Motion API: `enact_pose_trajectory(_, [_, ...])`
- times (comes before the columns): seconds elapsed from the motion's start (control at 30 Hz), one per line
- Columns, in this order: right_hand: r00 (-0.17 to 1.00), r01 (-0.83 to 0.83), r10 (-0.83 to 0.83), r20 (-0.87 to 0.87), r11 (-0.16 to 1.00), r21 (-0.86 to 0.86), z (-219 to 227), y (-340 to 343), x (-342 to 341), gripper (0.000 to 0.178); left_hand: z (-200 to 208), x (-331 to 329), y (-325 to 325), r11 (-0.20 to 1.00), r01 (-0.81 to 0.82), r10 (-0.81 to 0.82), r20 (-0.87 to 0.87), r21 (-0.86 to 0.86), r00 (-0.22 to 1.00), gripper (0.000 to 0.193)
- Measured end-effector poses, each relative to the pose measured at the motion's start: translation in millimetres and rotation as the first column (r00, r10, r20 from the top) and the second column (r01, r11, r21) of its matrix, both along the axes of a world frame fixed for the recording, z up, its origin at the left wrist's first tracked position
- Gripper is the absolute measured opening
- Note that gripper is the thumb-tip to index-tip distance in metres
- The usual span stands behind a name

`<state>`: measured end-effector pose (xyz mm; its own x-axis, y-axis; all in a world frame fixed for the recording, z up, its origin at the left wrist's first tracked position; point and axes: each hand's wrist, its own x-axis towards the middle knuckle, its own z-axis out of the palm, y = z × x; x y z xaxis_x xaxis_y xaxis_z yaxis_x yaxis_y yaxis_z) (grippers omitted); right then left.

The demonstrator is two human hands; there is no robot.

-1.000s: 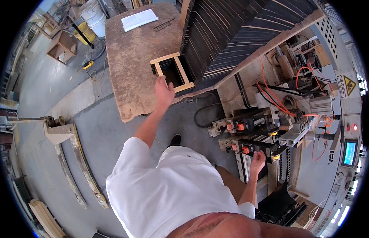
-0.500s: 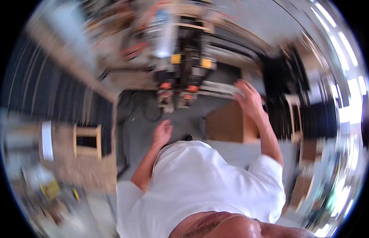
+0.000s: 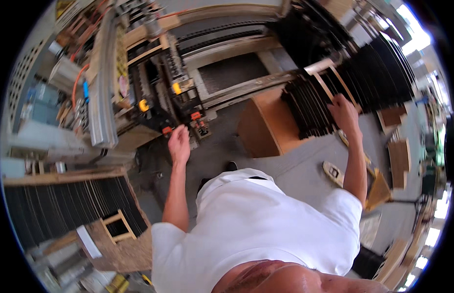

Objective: The person repeatedly picks up small wooden frames from a workbench, places them into a jig on a woodworking machine, and then removes them to place them back on the bench. This cycle is performed multiple times throughout the clip.

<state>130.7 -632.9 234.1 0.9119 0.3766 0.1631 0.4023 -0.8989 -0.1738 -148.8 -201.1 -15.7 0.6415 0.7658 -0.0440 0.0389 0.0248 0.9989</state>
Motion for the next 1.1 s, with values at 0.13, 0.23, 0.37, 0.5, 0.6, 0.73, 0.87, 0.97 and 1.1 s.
enact_pose_trajectory(0.13, [0.999,-0.023,0.017,0.04,0.989,0.148,-14.7,-1.5,2.5,0.017,21.7,52.5,42.3,0.987,-0.053,0.062,-0.054,0.15,0.997,0.029])
enact_pose_trajectory(0.23, [0.997,-0.013,-0.005,0.081,0.978,0.209,-18.1,-3.5,9.5,0.018,36.2,92.1,83.9,0.988,-0.151,0.15,0.019,0.026,0.988,0.029])
enact_pose_trajectory(0.37, [0.997,0.007,-0.033,0.069,0.942,0.337,7.5,10.0,4.5,0.017,57.2,142.1,147.1,0.944,-0.256,0.281,0.1,-0.207,0.955,0.034])
enact_pose_trajectory(0.5, [0.984,-0.109,0.046,0.172,0.92,0.377,26.6,42.2,-7.4,0.013,54.4,186.5,221.2,0.877,-0.152,0.221,0.102,-0.455,0.97,0.064])
enact_pose_trajectory(0.6, [0.98,-0.174,0.115,0.159,0.884,0.433,36.8,82.7,-16.8,0.016,51.6,229.6,257.1,0.818,-0.143,0.273,0.159,-0.557,0.949,0.072])
enact_pose_trajectory(0.73, [0.918,-0.396,0.348,0.192,0.849,0.349,37.9,157.0,-9.3,0.017,37.0,258.1,303.5,0.683,-0.195,0.466,0.215,-0.704,0.858,0.069])
enact_pose_trajectory(0.87, [0.816,-0.577,0.546,0.189,0.75,0.323,24.2,244.6,0.8,0.018,39.6,268.4,305.9,0.639,-0.193,0.528,0.243,-0.744,0.814,0.059])
enact_pose_trajectory(0.97, [0.706,-0.704,0.67,0.228,0.632,0.325,-4.7,314.0,14.3,0.017,35.9,251.3,283.8,0.614,-0.156,0.528,0.256,-0.774,0.81,0.054])
enact_pose_trajectory(1.1, [0.484,-0.87,0.828,0.283,0.421,0.254,-39.1,414.3,27.5,0.014,8.6,207.7,249.9,0.676,-0.059,0.387,0.285,-0.734,0.877,0.04])
